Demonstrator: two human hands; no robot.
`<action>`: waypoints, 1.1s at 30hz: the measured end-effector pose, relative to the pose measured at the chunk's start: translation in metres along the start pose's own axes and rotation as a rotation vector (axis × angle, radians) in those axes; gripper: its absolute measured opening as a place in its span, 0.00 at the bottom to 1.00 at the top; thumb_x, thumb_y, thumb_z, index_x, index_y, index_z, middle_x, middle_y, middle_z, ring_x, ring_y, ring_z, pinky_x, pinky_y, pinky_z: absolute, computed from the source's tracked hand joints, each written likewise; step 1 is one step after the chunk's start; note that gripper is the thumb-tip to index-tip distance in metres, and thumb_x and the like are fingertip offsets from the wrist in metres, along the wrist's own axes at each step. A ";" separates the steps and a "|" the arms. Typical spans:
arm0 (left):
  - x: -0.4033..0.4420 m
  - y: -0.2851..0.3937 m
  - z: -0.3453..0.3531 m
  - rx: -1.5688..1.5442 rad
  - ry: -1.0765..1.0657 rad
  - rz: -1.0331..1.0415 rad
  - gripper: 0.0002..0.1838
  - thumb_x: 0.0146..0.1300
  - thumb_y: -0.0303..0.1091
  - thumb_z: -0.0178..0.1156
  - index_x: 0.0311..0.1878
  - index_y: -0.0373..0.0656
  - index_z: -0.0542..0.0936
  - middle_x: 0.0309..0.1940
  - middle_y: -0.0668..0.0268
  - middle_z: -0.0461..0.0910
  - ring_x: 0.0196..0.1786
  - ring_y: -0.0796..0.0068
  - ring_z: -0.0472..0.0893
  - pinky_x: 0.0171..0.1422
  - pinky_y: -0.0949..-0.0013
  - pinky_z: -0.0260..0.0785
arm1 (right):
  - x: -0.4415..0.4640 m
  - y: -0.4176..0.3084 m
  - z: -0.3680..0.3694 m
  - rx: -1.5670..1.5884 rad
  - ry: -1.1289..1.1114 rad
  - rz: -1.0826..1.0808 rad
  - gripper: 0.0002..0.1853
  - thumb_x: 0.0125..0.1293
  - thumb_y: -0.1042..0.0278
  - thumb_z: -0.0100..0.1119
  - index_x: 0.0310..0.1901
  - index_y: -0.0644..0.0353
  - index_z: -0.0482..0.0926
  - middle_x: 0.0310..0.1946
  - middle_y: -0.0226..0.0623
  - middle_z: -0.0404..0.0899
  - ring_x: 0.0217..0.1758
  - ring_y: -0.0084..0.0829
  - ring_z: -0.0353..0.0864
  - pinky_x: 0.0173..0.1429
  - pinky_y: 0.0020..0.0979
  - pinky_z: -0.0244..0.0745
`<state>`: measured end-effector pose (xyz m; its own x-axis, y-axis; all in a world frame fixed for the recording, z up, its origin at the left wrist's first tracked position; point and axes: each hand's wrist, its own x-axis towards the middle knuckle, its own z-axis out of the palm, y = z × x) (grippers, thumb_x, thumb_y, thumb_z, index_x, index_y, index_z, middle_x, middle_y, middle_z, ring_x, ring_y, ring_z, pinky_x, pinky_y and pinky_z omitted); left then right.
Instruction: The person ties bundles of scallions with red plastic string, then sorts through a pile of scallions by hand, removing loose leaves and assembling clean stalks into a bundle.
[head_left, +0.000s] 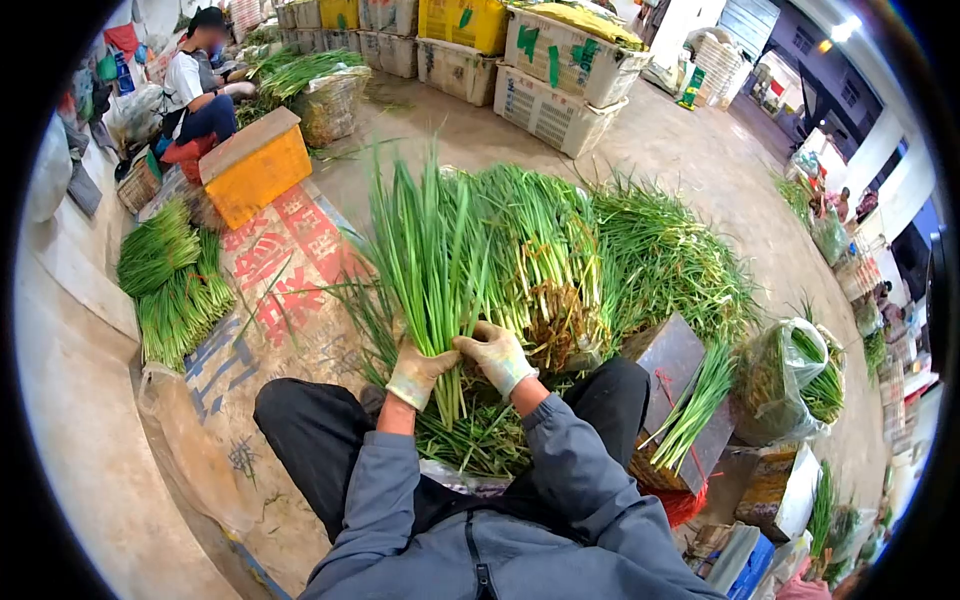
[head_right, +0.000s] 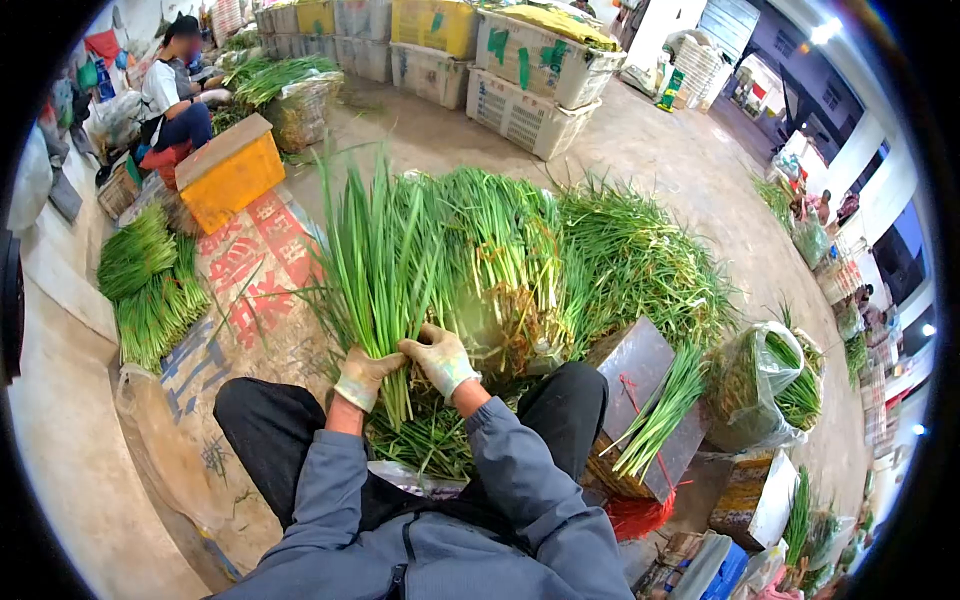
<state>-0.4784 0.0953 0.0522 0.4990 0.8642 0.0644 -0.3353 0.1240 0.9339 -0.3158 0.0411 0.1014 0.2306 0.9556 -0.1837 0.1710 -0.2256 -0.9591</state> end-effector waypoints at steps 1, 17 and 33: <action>-0.001 -0.001 -0.001 -0.002 0.006 -0.003 0.29 0.53 0.29 0.77 0.59 0.40 0.77 0.51 0.67 0.83 0.50 0.73 0.82 0.54 0.69 0.76 | -0.005 -0.003 -0.003 0.091 -0.018 0.037 0.18 0.62 0.57 0.68 0.41 0.66 0.83 0.32 0.35 0.83 0.33 0.22 0.78 0.38 0.27 0.74; 0.011 -0.002 -0.022 -0.426 0.500 -0.083 0.11 0.61 0.21 0.66 0.46 0.37 0.80 0.36 0.61 0.84 0.34 0.66 0.85 0.38 0.65 0.81 | -0.037 -0.024 -0.042 0.900 0.339 -0.210 0.10 0.72 0.59 0.61 0.40 0.56 0.77 0.33 0.34 0.82 0.25 0.18 0.75 0.25 0.22 0.73; -0.014 0.029 -0.012 -0.218 0.123 -0.182 0.19 0.60 0.28 0.70 0.54 0.37 0.80 0.44 0.62 0.85 0.39 0.70 0.86 0.41 0.68 0.81 | -0.016 -0.040 0.003 -0.222 0.039 -0.472 0.15 0.64 0.66 0.68 0.50 0.63 0.83 0.41 0.40 0.87 0.42 0.30 0.86 0.47 0.30 0.79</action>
<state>-0.5045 0.0925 0.0746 0.4707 0.8691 -0.1522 -0.4197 0.3723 0.8278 -0.3295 0.0354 0.1419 0.1144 0.9560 0.2701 0.4631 0.1892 -0.8659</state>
